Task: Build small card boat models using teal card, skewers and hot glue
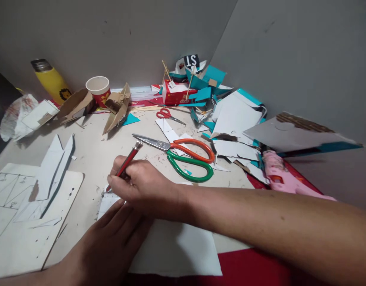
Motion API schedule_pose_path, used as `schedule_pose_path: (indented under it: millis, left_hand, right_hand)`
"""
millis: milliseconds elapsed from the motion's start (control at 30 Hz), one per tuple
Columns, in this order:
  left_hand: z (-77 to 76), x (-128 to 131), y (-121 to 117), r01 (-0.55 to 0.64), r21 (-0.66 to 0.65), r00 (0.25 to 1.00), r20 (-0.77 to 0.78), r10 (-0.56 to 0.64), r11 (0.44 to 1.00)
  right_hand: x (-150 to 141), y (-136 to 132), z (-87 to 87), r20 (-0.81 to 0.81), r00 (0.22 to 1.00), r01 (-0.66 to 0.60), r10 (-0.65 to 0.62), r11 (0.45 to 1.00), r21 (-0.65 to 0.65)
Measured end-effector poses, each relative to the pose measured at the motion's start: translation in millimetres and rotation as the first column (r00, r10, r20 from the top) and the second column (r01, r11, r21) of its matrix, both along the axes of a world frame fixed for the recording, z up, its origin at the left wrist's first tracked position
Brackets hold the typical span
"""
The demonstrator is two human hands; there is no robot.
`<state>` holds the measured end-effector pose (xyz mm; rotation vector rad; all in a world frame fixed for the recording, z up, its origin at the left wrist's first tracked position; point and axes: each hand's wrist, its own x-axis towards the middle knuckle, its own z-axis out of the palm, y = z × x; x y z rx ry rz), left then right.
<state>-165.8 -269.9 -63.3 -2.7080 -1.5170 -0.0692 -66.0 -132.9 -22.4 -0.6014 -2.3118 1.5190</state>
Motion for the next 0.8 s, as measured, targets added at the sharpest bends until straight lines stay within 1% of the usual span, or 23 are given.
schedule_pose_path:
  millis: [167,267,433,600,800]
  left_hand:
    - [-0.3,0.8,1.6,0.003,0.069,1.0,0.002,-0.004,0.998]
    - [-0.3,0.4,1.7,0.01,0.054,1.0,-0.004,-0.01,0.999]
    - [0.1,-0.1,0.5,0.019,0.021,1.0,-0.002,-0.019,1.0]
    - [-1.6,-0.1,0.5,0.019,0.013,1.0,0.004,-0.019,1.0]
    - [3.2,-0.3,3.3,0.025,-0.043,1.0,-0.012,-0.025,0.999]
  right_hand:
    - [-4.4,-1.8,-1.1,-0.006,1.0,-0.004,0.004,1.0,-0.016]
    - [-6.8,-1.9,-1.8,-0.008,1.0,0.001,-0.001,0.999,-0.035]
    - [-7.4,-2.1,-0.8,0.012,1.0,0.0,0.0,1.0,0.031]
    - [-5.8,-1.4,-0.3,0.016,1.0,0.003,-0.004,0.999,0.039]
    - [-7.6,-0.2,-3.9,0.029,1.0,0.0,-0.002,0.999,0.044]
